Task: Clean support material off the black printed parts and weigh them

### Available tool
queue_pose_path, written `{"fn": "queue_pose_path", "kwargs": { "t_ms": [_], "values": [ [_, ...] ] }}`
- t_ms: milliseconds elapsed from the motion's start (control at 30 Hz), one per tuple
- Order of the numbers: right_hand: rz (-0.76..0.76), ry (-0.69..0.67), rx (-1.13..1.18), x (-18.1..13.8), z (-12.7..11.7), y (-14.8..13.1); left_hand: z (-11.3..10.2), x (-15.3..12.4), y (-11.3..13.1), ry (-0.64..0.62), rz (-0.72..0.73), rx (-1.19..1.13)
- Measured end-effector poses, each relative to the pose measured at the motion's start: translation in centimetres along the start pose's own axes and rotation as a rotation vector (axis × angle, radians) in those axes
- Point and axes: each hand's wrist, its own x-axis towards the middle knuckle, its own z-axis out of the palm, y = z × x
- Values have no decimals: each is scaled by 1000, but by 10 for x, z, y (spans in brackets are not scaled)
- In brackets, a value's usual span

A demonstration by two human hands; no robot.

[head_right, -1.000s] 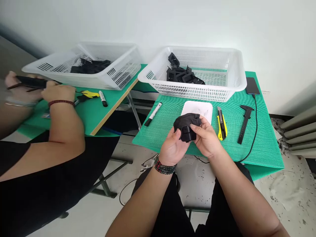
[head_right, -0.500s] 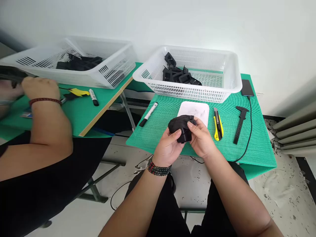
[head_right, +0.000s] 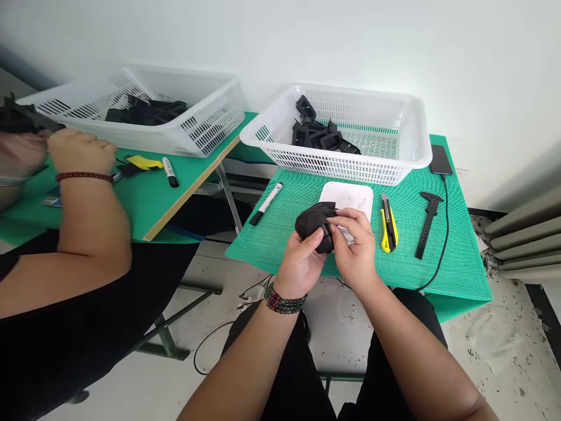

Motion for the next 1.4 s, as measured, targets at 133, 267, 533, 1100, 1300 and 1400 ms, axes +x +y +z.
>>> {"fn": "queue_pose_path", "kwargs": {
  "t_ms": [133,267,533,1100,1300,1400],
  "values": [
    [-145,14,-95,1,-2,3,2,-2,1,-10,-90,-58],
    [-211,2,-183,-1,-2,4,2,0,4,41,-120,-153],
    [-164,-27,-144,-2,-2,8,-9,8,9,65,-41,-123],
    [695,-303,506,16,-12,10,-8,5,7,2,-29,9],
    [734,-296,555,17,-12,10,-5,6,5,6,-4,87],
    [744,-319,575,11,-6,5,-6,7,4,74,11,105]
  ]
}}
